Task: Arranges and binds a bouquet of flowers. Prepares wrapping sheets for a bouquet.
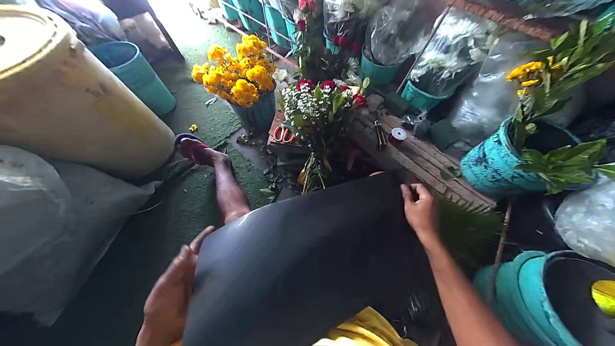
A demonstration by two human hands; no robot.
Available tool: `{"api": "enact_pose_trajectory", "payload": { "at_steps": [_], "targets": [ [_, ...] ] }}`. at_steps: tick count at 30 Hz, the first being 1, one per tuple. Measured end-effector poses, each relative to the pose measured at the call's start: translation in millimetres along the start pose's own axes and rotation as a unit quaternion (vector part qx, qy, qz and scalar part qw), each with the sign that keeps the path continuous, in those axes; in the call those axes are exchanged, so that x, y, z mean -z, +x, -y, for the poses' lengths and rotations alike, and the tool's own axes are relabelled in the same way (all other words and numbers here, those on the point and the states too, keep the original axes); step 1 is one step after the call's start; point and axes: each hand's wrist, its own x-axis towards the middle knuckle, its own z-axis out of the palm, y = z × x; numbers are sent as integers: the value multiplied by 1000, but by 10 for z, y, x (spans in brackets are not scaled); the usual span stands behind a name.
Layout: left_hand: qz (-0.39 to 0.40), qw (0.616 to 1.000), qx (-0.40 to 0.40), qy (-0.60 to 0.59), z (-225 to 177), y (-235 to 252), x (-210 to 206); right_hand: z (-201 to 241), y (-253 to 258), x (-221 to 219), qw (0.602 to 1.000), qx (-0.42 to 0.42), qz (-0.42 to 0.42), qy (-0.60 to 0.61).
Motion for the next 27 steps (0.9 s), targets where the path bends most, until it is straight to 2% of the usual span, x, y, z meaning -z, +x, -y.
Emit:
{"api": "enact_pose_trajectory", "payload": {
  "at_steps": [1,3,8,11,15,18,20,24,27],
  "targets": [
    [-36,999,37,15,-14,-88,-76,14,-38,-113,999,-16,-5,31],
    [-55,994,92,33,83,-90,-104,58,-54,-280,992,-63,3,111],
    [-66,997,47,11,333,168,-57,144,387,-534,973,-134,58,179],
    [-88,995,53,17,451,266,47,160,629,-597,972,-122,85,181],
    [-123,991,55,11,540,240,175,94,863,-656,987,-51,42,143],
    [-116,991,59,8,626,181,391,39,1187,-428,996,-82,-11,15],
    [-126,989,66,31,649,127,512,-154,1485,-171,987,-142,-71,-23],
    [-122,987,78,65,673,122,758,-784,1948,548,938,-281,-198,-42],
    [-134,983,83,99,751,201,1044,-869,1920,926,923,-283,-260,-25]
  ]
}}
